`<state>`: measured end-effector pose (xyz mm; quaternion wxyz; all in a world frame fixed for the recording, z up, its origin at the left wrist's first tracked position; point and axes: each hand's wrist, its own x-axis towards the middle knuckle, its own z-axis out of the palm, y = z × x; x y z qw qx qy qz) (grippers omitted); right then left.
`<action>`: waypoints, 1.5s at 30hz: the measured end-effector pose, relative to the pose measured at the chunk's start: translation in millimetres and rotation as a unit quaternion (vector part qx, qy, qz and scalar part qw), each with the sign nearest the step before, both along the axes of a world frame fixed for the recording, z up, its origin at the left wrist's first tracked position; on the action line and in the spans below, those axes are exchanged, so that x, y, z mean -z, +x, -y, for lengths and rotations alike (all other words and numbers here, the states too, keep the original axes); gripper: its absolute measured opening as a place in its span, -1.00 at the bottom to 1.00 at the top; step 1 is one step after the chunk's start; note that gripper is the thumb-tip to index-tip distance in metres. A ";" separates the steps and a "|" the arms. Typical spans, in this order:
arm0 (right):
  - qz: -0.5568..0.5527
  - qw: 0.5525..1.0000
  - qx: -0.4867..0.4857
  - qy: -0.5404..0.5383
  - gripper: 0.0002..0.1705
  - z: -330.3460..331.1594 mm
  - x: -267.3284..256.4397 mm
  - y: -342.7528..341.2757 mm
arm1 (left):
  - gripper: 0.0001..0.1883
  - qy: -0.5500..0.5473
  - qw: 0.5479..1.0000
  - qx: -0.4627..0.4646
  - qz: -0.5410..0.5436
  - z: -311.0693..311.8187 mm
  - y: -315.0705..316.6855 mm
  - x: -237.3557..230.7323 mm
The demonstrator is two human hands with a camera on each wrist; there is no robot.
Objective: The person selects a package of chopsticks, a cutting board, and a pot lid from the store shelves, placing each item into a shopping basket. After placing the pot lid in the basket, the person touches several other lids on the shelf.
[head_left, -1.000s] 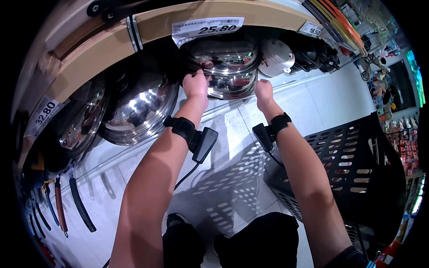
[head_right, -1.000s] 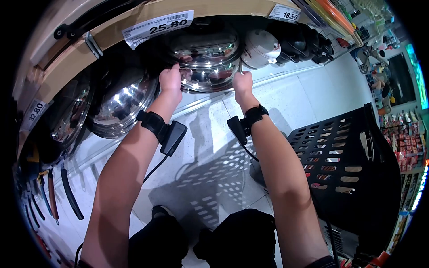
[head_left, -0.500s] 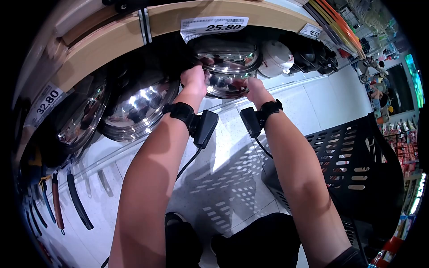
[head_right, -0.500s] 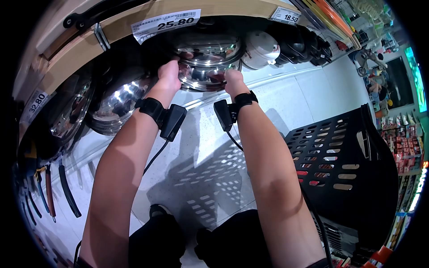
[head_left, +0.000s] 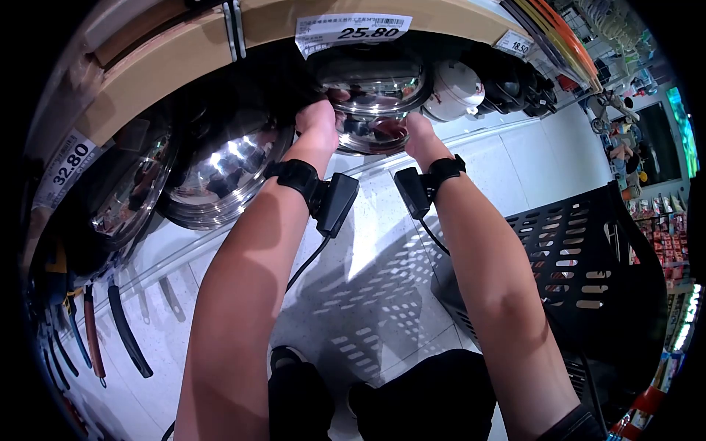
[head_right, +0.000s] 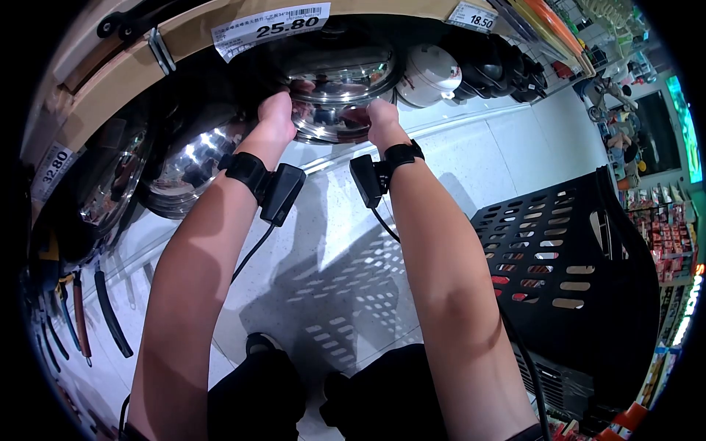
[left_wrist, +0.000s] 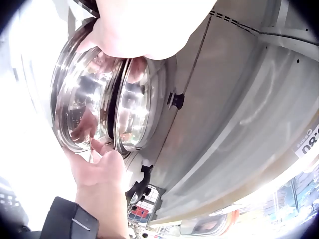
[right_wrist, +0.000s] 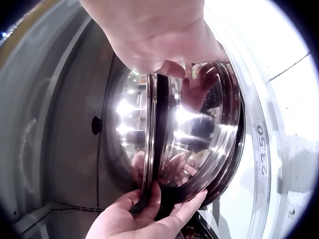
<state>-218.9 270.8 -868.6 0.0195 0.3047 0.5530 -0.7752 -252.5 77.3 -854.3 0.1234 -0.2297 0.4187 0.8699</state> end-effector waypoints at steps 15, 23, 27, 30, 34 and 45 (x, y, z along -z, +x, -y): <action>-0.086 0.986 0.132 0.059 -0.61 -8.5 9.5 2.6 | -0.84 -0.063 0.998 0.024 -0.018 -11.7 -10.3 30.6; -0.127 0.987 0.043 0.087 -0.16 -28.6 2.4 16.8 | -0.78 -0.287 0.954 0.024 -0.087 -12.0 5.3 30.1; -0.136 0.955 0.145 0.221 -0.53 9.7 -22.9 27.9 | -0.73 -0.424 0.900 0.006 -0.101 14.9 35.7 -9.0; -0.236 0.839 0.171 0.459 -0.74 38.0 -28.3 27.8 | -0.80 -0.427 0.890 0.022 -0.157 40.7 52.6 -27.6; -0.311 0.877 -0.041 0.363 -0.84 124.5 -59.7 24.2 | -0.81 -0.340 0.913 0.059 -0.219 78.0 56.4 -19.5; -0.347 0.787 -0.201 0.469 -0.77 337.2 -70.6 5.9 | -0.86 -0.281 0.950 -0.018 -0.137 196.0 94.9 -17.8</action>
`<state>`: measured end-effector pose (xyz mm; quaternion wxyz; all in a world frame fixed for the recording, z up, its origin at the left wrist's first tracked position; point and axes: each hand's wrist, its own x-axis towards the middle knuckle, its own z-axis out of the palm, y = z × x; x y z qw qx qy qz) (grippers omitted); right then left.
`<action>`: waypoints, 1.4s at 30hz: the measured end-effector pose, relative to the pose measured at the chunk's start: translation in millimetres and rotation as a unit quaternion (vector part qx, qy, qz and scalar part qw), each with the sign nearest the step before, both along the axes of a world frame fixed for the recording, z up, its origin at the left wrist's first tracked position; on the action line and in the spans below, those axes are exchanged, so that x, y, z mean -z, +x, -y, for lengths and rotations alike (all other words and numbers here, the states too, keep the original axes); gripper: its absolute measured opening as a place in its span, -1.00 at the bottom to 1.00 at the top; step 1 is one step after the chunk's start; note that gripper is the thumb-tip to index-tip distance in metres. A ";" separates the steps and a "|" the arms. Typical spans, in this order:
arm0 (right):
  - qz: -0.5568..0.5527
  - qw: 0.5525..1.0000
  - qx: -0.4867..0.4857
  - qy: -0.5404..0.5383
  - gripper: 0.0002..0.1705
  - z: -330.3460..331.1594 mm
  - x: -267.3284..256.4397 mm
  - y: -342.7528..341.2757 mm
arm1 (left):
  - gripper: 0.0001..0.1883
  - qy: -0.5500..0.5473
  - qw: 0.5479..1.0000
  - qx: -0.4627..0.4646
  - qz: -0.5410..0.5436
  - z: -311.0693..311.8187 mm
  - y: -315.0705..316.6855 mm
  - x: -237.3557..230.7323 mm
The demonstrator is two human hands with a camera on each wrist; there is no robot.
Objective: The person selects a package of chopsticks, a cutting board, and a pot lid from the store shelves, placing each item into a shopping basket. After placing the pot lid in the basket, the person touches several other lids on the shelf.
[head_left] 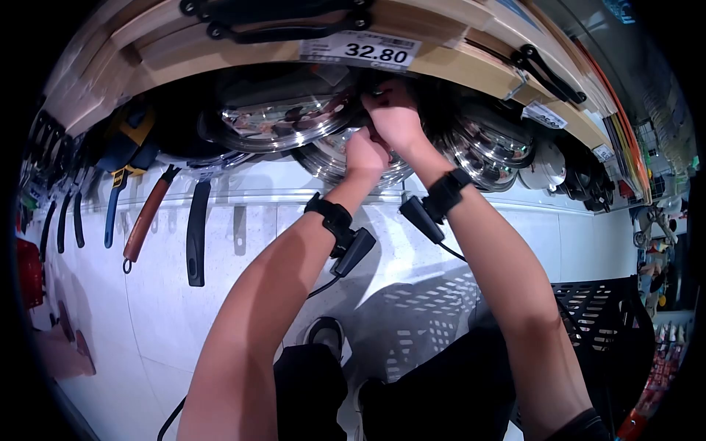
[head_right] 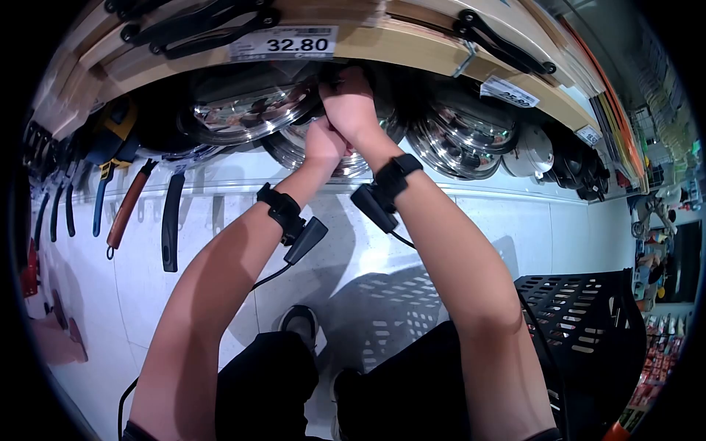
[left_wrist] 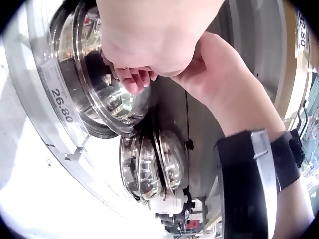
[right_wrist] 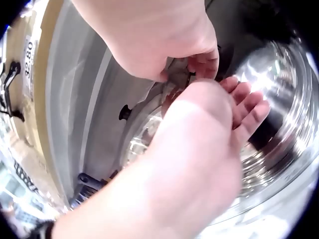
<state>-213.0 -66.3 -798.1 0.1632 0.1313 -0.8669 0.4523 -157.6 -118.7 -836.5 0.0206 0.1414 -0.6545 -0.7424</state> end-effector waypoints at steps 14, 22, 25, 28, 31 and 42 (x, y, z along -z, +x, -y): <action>0.420 0.753 -0.127 -0.491 -0.68 33.3 1.7 5.1 | -0.56 0.129 0.976 -0.153 0.081 81.7 16.4 15.8; 0.379 0.756 0.035 -0.532 -0.78 30.9 4.1 -5.1 | -0.64 0.139 0.967 -0.208 0.047 99.8 18.0 27.7; 0.327 0.752 0.040 -0.570 -0.82 16.1 11.7 -10.8 | -0.64 0.093 0.974 -0.203 0.035 104.3 16.4 30.9; 0.273 0.794 0.034 -0.542 -0.71 -17.1 28.3 -33.0 | -0.69 0.024 0.982 -0.186 0.028 109.9 9.0 35.0; 0.291 0.798 0.052 -0.525 -0.67 -49.4 15.9 -34.1 | -0.80 -0.038 0.980 -0.193 0.006 114.0 -5.6 66.4; 0.239 0.819 0.109 -0.511 -0.68 -135.4 -27.5 -27.0 | -0.76 -0.223 0.952 -0.207 0.019 120.1 7.4 52.6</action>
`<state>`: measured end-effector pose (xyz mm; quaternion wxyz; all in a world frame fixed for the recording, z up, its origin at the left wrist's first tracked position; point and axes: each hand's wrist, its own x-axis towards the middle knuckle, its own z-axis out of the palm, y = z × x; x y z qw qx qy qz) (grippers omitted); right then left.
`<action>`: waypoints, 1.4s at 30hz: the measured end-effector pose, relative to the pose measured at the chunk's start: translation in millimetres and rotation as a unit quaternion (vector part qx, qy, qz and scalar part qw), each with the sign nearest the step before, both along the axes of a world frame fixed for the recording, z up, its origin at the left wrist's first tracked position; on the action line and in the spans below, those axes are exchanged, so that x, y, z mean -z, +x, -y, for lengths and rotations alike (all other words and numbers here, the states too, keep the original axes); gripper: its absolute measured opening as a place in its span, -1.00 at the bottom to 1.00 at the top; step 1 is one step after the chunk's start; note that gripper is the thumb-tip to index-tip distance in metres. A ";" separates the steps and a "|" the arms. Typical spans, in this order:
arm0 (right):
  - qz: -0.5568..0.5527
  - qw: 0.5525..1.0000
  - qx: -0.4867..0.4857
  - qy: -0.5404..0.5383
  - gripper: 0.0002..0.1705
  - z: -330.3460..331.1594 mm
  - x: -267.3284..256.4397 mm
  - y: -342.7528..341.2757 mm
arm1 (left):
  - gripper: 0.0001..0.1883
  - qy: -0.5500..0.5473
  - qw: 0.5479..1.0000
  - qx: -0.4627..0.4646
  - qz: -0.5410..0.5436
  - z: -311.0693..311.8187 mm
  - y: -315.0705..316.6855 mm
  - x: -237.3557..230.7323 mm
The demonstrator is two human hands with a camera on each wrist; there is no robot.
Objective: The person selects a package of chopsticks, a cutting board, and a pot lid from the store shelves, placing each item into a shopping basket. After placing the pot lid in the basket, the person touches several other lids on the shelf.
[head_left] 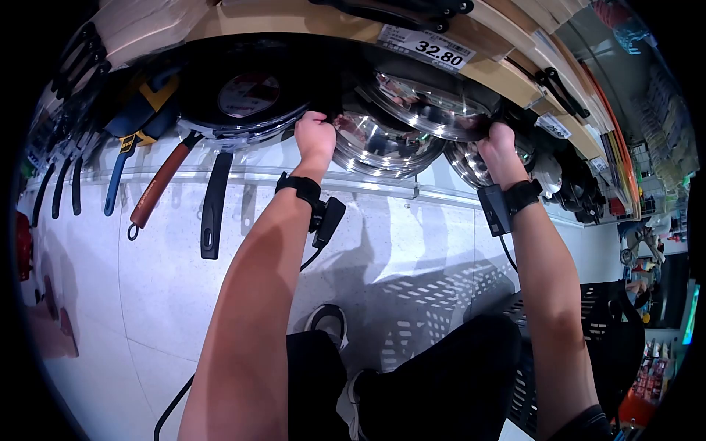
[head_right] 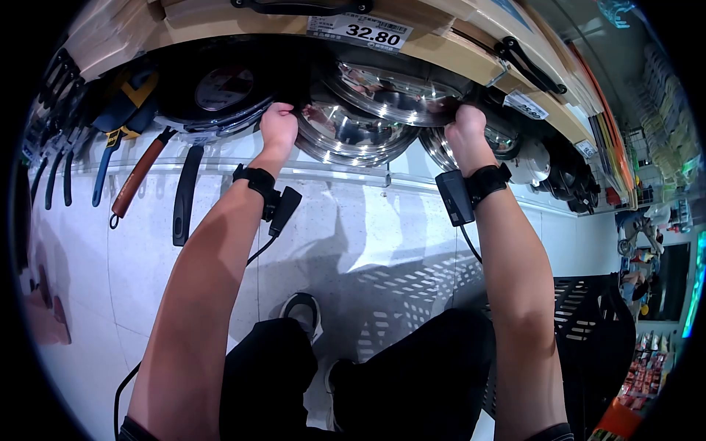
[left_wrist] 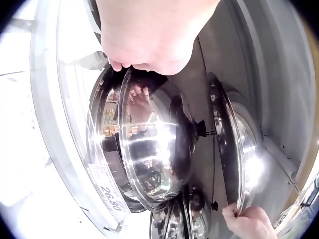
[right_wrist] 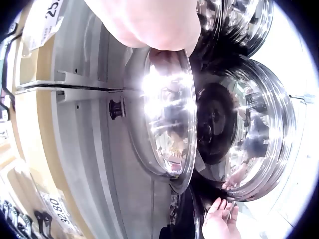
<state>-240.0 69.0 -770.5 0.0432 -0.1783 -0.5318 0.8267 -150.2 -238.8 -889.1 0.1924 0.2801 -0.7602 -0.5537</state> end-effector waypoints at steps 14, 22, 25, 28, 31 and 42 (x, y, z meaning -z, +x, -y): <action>0.090 0.995 0.029 0.010 -0.82 14.9 33.9 19.9 | -0.55 0.076 0.996 0.037 0.035 -14.9 7.8 -5.6; 0.083 0.995 0.036 0.044 -0.82 42.6 73.4 25.2 | -0.51 0.117 0.993 -0.010 0.017 -25.0 3.6 -6.7; 0.089 0.995 0.031 0.035 -0.81 37.6 88.6 22.8 | -0.52 0.072 0.997 0.001 0.023 -24.6 2.9 -3.4; 0.107 0.994 0.019 0.018 -0.80 46.1 77.9 39.0 | -0.53 0.014 0.999 0.018 0.025 -24.0 2.2 -3.5; 0.100 0.994 -0.031 0.018 -0.81 46.5 73.4 45.7 | -0.53 -0.033 0.999 0.028 0.021 -25.3 2.4 -3.7; 0.145 0.960 -0.097 0.217 -0.72 55.2 42.4 63.2 | -0.41 -0.065 0.996 0.001 0.059 -29.0 -6.8 8.3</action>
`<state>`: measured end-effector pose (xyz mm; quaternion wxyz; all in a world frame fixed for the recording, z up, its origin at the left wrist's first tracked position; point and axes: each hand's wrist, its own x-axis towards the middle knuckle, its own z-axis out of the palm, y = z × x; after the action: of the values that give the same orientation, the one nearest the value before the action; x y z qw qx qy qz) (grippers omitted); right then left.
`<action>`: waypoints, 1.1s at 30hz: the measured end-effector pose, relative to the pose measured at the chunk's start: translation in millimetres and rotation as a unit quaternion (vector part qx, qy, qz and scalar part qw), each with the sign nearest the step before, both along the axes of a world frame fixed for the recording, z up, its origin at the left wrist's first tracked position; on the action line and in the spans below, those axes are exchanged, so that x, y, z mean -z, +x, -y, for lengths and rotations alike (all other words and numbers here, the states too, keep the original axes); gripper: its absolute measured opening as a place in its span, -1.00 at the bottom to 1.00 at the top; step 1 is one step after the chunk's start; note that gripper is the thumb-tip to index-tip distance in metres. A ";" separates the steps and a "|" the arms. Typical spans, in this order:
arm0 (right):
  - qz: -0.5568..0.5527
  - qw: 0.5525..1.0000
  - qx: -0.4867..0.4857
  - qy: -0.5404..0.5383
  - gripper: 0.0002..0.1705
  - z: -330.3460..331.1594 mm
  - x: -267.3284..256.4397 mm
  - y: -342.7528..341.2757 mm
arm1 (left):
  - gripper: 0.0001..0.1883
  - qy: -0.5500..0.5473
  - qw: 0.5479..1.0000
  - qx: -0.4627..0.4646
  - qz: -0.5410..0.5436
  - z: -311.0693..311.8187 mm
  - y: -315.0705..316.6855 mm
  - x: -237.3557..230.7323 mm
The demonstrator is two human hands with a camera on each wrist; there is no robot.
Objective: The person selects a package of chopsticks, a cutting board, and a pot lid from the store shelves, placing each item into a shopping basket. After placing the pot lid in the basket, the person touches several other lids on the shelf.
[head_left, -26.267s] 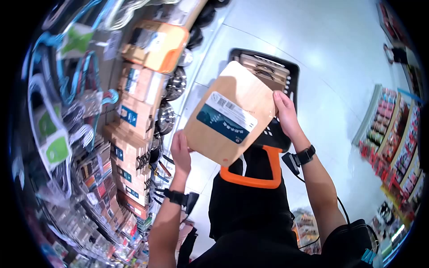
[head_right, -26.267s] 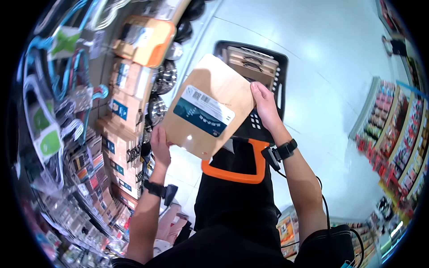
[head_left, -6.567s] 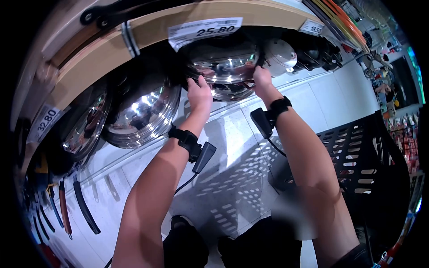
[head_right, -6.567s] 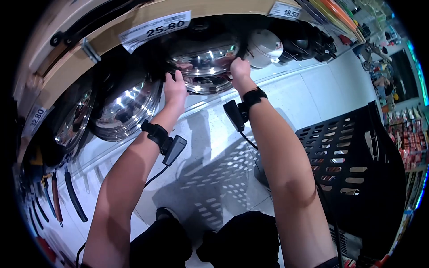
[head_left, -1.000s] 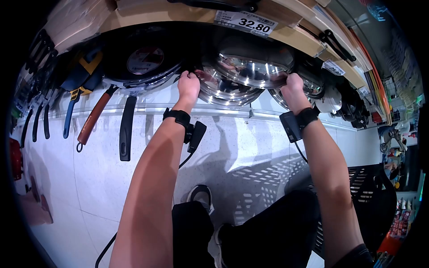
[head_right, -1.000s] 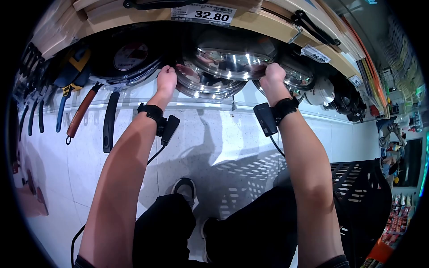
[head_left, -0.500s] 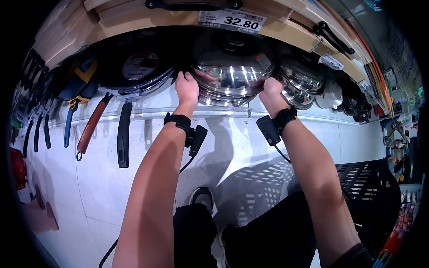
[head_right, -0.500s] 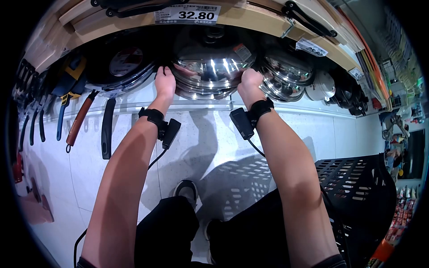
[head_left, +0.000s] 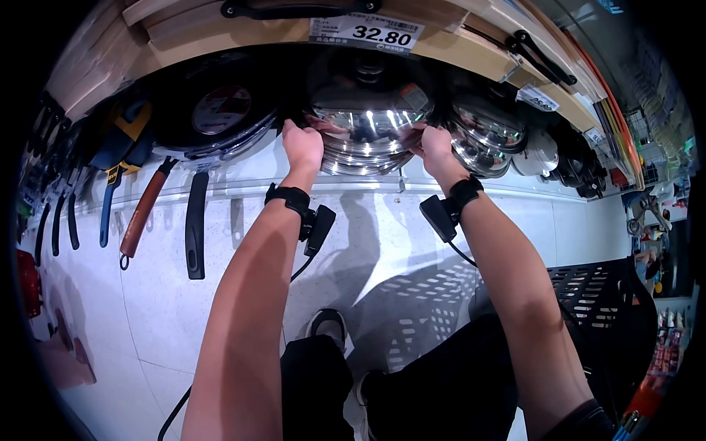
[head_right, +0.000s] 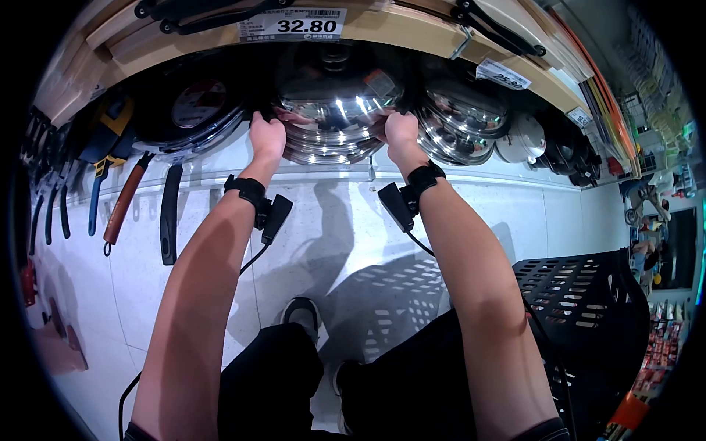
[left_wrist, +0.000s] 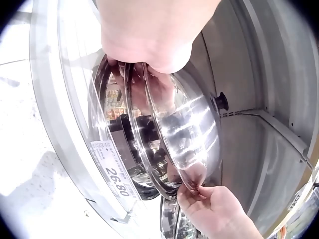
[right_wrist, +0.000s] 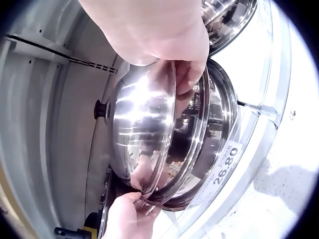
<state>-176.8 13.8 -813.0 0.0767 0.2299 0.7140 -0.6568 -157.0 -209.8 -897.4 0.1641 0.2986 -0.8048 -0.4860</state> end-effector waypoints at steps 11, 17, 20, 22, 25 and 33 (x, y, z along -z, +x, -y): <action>0.019 0.993 -0.111 0.025 -0.67 -15.6 -0.5 8.8 | -0.76 -0.319 0.930 0.104 -0.151 -42.8 17.2 -55.1; 0.014 0.988 -0.141 -0.062 -0.66 -23.4 2.0 33.1 | -0.63 -0.423 0.851 0.217 -0.223 -71.1 25.3 -61.1; 0.046 0.976 -0.213 -0.016 -0.68 -32.2 17.1 51.2 | -0.67 -0.455 0.791 0.318 -0.255 -79.8 23.6 -62.2; 0.052 0.967 -0.246 0.038 -0.71 -39.9 23.9 61.4 | -0.68 -0.476 0.740 0.418 -0.225 -87.3 28.8 -65.6; 0.069 0.967 -0.238 0.060 -0.77 -59.2 30.7 62.0 | -0.69 -0.525 0.695 0.458 -0.178 -106.4 33.6 -57.6; 0.043 0.989 -0.139 0.026 -0.82 -102.2 29.9 52.1 | -0.70 -0.522 0.714 0.422 -0.200 -139.2 28.2 -58.8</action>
<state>-124.7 116.0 -842.8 0.1914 0.1583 0.7520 -0.6106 -128.8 -70.6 -838.6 0.2291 -0.3092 -0.9213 -0.0558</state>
